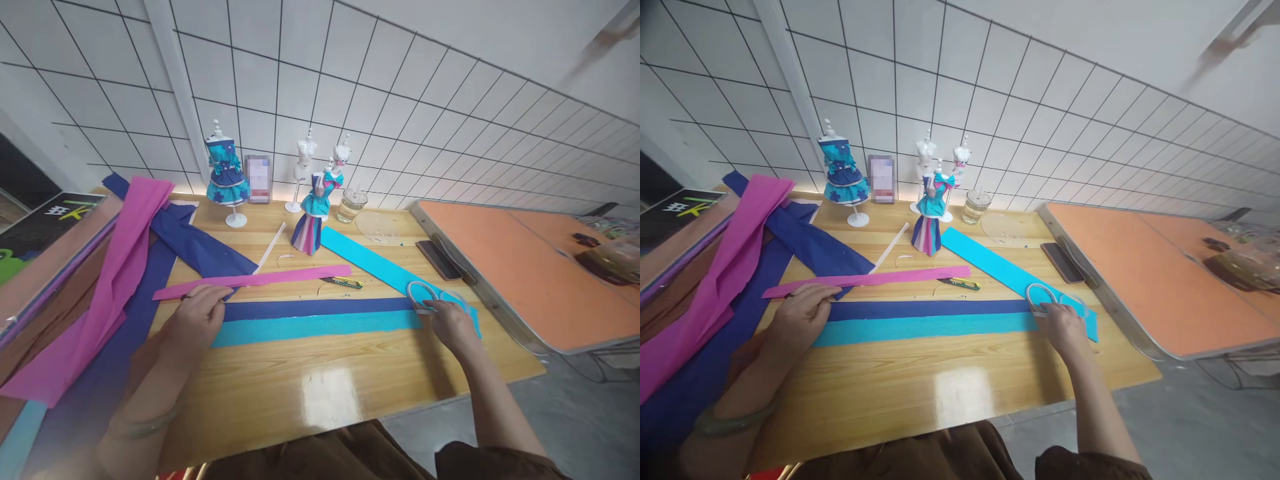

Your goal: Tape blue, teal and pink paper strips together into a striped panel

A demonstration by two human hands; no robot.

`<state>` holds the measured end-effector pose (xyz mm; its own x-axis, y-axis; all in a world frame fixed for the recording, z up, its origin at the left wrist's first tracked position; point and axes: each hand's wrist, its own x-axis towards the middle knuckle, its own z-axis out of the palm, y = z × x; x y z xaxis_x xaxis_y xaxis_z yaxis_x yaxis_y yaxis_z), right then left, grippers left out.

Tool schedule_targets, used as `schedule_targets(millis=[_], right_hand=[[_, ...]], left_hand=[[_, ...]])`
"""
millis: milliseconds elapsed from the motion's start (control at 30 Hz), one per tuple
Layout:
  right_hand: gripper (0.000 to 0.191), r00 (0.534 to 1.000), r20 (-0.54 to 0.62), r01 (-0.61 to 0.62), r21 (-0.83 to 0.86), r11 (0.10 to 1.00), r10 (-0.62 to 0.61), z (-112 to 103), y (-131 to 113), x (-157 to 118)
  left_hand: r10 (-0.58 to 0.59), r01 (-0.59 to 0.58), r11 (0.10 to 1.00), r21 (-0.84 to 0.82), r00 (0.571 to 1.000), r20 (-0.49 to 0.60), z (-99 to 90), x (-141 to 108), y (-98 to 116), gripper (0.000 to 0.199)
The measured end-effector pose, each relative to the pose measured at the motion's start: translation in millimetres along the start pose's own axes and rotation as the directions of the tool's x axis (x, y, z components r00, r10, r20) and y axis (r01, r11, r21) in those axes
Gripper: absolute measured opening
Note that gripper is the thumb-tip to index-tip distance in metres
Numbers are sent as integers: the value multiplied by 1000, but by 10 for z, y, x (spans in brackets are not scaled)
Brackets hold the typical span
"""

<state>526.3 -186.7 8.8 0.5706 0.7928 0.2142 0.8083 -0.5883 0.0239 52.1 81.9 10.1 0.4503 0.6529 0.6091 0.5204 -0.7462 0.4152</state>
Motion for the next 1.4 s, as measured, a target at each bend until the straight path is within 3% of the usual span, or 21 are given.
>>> schedule_targets(millis=[267,367,467,567,1000,1400], right_hand=[[44,996,62,-58,-95,994,64,23,-230,161],[44,993,83,-72,-98,993,81,44,-231,189],[38,990,98,-91,-70,993,98,38,-156,178],[35,987,110,-118,-38,992,121,26,-74,142],[32,948,-42,-318,-101,943,315,98,-245,15],[39,941,-137,-311,18,950,310,102,-191,-84]], left_hand=[[99,-97,995,-37,992,76,25,9,137,30],[143,-134,989,-60,970,197,65,-46,127,32],[153,-144,988,-52,920,359,100,-97,97,36],[136,-130,991,-45,893,430,122,-118,75,39],[83,-64,996,-56,863,498,137,-112,84,39],[82,-60,996,-62,872,482,131,-101,100,38]])
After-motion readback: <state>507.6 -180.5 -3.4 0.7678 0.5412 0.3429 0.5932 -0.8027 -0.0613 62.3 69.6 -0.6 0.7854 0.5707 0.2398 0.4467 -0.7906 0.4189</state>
